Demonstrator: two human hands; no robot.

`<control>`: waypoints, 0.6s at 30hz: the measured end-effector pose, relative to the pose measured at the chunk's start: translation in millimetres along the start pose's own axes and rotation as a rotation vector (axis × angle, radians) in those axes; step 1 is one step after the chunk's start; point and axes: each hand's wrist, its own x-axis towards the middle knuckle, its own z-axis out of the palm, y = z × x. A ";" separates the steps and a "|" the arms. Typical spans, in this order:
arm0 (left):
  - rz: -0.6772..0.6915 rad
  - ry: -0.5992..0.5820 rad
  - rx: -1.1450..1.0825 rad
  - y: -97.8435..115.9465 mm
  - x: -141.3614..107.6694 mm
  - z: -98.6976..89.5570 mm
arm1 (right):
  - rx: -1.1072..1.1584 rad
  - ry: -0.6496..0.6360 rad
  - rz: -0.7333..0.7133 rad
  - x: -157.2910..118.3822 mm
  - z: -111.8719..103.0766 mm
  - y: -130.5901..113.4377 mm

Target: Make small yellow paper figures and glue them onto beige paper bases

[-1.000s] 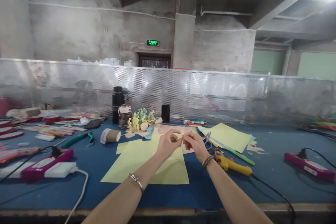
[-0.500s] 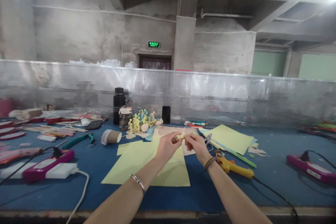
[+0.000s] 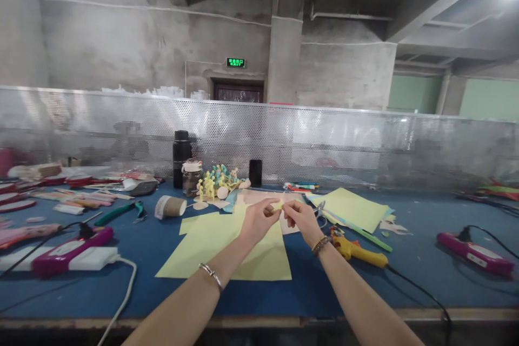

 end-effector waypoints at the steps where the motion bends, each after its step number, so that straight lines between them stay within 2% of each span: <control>1: -0.010 -0.015 -0.006 0.3 0.0 0.3 | -0.010 0.003 0.004 -0.2 0.3 -1.2; 4: -0.061 -0.072 -0.071 3.2 0.2 0.6 | -0.040 0.005 0.001 -0.2 0.5 -2.5; 10: -0.274 -0.182 -0.321 9.3 4.0 -4.0 | -0.073 -0.001 0.009 1.6 -1.1 2.3; 14: -0.275 -0.151 -0.325 9.3 6.5 -9.0 | -0.096 -0.006 0.010 3.5 -3.4 6.7; 18: -0.267 -0.183 -0.293 8.1 6.1 -9.3 | -0.104 -0.027 -0.005 4.1 -4.9 9.4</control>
